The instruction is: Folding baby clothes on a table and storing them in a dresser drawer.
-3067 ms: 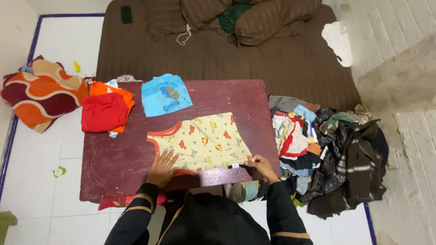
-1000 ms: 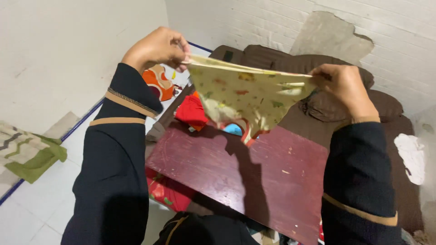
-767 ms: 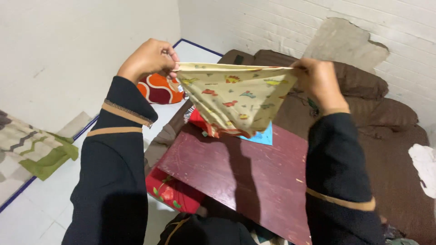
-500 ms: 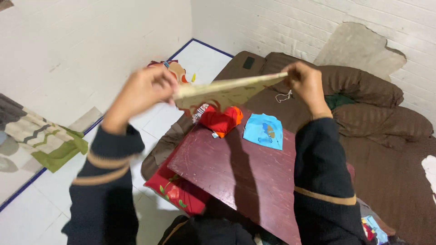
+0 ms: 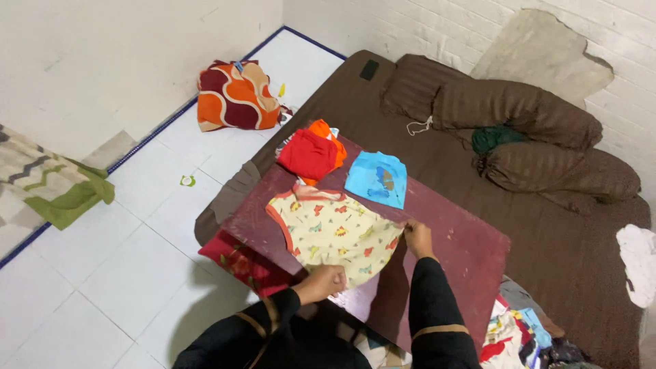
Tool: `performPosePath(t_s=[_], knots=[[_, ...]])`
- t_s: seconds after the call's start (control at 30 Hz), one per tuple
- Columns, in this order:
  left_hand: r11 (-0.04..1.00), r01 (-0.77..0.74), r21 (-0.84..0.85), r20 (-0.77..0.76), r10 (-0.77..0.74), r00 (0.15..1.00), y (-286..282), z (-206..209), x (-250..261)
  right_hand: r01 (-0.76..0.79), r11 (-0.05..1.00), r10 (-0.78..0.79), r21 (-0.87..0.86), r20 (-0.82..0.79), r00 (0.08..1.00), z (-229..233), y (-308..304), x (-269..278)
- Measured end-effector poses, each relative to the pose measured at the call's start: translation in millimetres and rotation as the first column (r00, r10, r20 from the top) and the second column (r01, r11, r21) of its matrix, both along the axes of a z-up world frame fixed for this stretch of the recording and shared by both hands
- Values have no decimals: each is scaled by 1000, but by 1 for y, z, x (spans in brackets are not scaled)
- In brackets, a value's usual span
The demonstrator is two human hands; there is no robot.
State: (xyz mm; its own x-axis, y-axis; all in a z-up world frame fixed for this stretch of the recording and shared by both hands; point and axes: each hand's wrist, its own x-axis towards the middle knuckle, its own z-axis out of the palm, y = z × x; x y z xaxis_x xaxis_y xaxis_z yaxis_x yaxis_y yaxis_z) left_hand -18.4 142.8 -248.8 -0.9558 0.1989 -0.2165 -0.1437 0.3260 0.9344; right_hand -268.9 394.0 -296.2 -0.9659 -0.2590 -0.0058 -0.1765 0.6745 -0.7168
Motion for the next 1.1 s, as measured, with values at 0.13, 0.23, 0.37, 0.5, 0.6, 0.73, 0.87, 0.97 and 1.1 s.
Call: performPosePath(t_s=[0.13,0.23,0.37,0.5,0.6,0.73,0.87,0.97,1.1], knots=[[993,31,112,66,-39,997,62,-27,2,77,995,-71,69,-88,994,-31,44,3],[986,75,151,78,-88,993,91,-40,2,206,977,-202,64,-55,978,-51,75,1],[981,192,15,-84,-190,978,80,-16,-21,307,931,-276,196,-173,946,-55,89,12],[648,-154,-746,-522,-424,740,-12,-51,-76,358,918,-282,170,-355,892,-43,39,66],[660,-379,-649,-662,-243,710,-73,-36,-106,322,905,-209,278,-368,906,-23,-16,121],[579,-343,-740,-634,-429,643,-115,-46,-147,289,916,-232,278,-221,947,1,-52,163],[626,-165,-762,-495,-400,771,-134,-43,-182,251,870,-189,424,-183,965,-24,-54,173],[686,-333,-647,-502,-55,863,-148,-34,-200,262,845,-178,466,-216,960,-37,-52,173],[560,-529,-638,-589,88,803,-163,-5,-212,275,825,-183,494,-226,957,-38,-54,170]])
